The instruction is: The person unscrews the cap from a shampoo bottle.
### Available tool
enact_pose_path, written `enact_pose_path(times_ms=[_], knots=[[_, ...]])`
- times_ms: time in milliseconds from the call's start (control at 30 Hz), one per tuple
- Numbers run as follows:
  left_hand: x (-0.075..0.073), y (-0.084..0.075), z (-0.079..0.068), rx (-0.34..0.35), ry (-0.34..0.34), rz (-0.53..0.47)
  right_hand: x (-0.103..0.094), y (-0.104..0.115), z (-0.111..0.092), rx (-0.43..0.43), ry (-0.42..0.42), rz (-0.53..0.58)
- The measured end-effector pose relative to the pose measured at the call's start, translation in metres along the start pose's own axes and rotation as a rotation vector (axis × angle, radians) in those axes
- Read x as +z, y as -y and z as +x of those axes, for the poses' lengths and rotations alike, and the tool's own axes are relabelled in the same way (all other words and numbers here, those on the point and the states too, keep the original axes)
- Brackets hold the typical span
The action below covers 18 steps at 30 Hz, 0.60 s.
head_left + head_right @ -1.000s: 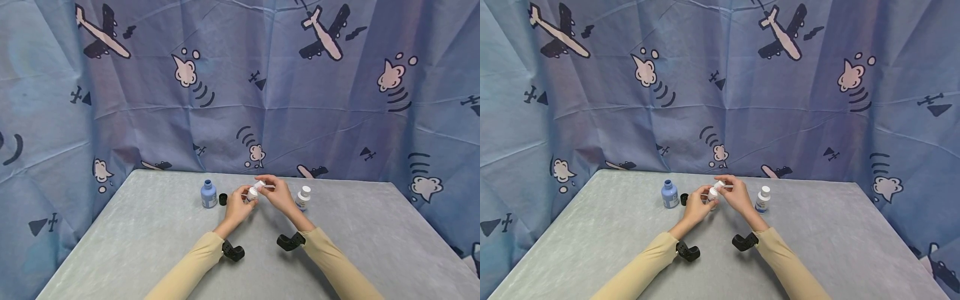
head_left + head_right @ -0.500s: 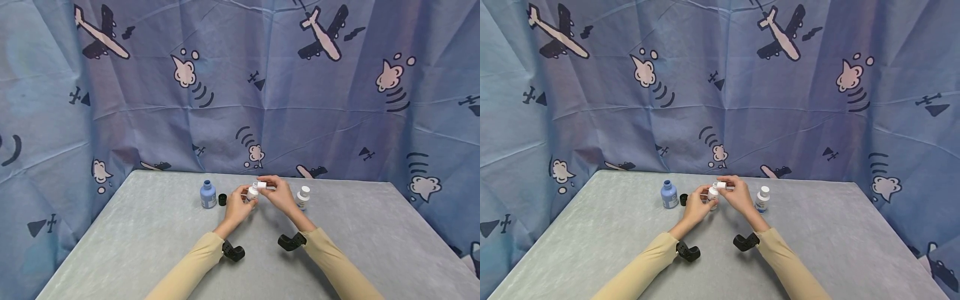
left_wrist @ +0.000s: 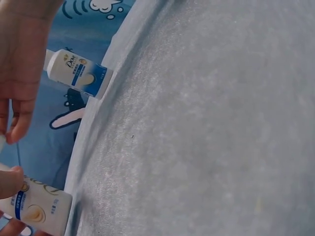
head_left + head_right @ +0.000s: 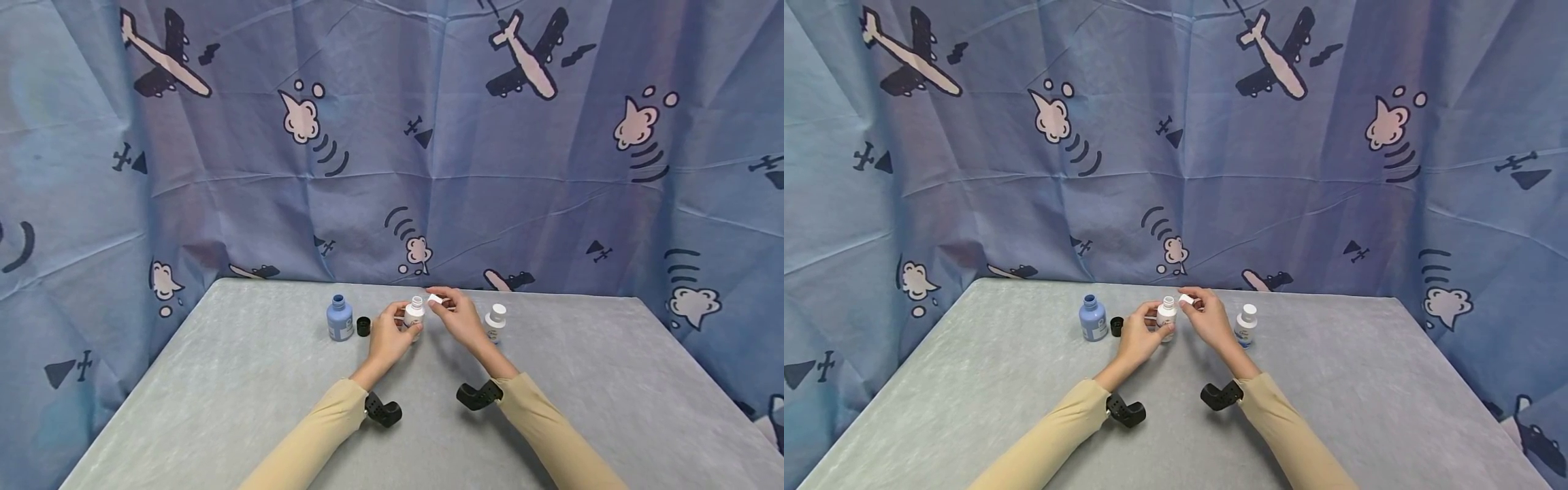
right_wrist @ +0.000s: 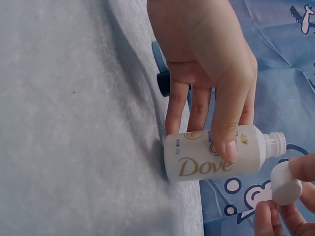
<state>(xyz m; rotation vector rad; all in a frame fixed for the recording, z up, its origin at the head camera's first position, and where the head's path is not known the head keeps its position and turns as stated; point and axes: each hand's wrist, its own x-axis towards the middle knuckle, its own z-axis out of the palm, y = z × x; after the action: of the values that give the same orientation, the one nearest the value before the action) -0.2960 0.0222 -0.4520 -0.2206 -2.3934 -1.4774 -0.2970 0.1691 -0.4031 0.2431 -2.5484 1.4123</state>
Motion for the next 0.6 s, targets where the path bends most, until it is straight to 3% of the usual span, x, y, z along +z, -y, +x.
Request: enact_pose_path(times_ms=[267, 600], knots=[[-0.002, 0.000, 0.000, -0.015, -0.011, -0.049, -0.001, -0.005, -0.002, 0.053, 0.014, -0.009], [-0.002, 0.003, -0.001, 0.004, 0.002, -0.093, -0.001, -0.014, -0.002, 0.043, 0.052, -0.036]])
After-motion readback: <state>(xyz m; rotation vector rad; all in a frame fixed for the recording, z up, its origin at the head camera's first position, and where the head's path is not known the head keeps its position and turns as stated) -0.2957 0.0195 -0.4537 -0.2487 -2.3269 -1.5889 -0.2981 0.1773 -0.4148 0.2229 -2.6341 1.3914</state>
